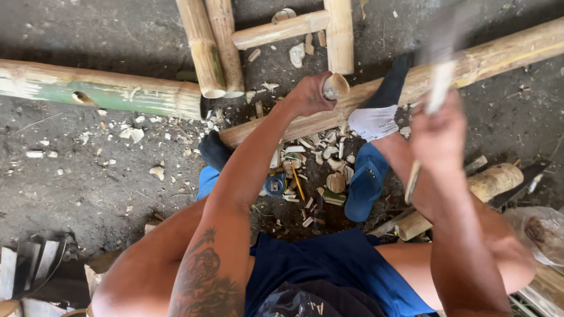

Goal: The person selects a bamboo pole, measures and marks it with a tape measure and pencil, then uses a hammer to split and shape the bamboo. The person works on the ground surrounded by bamboo pieces and tools.

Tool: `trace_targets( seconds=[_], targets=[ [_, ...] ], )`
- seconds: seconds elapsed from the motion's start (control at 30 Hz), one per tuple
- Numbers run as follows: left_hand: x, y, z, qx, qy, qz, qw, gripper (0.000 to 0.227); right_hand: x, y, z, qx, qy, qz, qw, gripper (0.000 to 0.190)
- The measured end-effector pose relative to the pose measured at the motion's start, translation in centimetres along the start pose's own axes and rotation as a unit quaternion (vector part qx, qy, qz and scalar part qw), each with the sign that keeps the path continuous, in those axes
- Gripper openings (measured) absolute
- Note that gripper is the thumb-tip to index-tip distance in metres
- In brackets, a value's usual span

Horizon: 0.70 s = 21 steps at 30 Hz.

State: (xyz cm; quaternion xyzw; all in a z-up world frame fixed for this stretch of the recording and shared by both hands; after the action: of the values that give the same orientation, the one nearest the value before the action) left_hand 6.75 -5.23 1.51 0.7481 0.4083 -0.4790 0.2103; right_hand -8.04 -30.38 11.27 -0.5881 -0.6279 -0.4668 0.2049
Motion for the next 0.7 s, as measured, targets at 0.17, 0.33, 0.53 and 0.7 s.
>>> trace_targets(
  seconds=[0.17, 0.33, 0.53, 0.7],
  targets=[
    [0.6, 0.3, 0.4, -0.002, 0.001, 0.01, 1.0, 0.061, -1.3, 1.4, 0.4, -0.152, 0.119, 0.035, 0.981, 0.029],
    [1.6, 0.6, 1.1, 0.038, -0.027, -0.012, 0.999, 0.072, -6.6, -3.4, 12.6, 0.183, -0.186, 0.197, 0.945, 0.029],
    [2.4, 0.5, 0.9, 0.065, -0.048, -0.053, 0.995, 0.062, -7.6, 0.0, -0.5, -0.04, 0.505, 0.285, 0.814, 0.011],
    [3.6, 0.8, 1.5, 0.057, -0.033, -0.032, 0.997, 0.063, -2.0, 1.4, -1.4, -0.107, 0.154, -0.018, 0.982, 0.021]
  ],
)
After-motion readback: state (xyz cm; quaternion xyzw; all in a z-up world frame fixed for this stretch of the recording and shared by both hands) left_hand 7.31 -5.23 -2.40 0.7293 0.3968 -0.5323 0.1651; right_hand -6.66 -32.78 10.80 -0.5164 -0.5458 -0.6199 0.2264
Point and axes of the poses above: each hand's wrist, its own y-axis towards the middle knuckle, its own z-axis out of the palm, x = y × z, the point moved 5 cm from there along y, towards the middle knuckle, and after that the axes turned 4 degrees about -y, right-handed, at the moved point
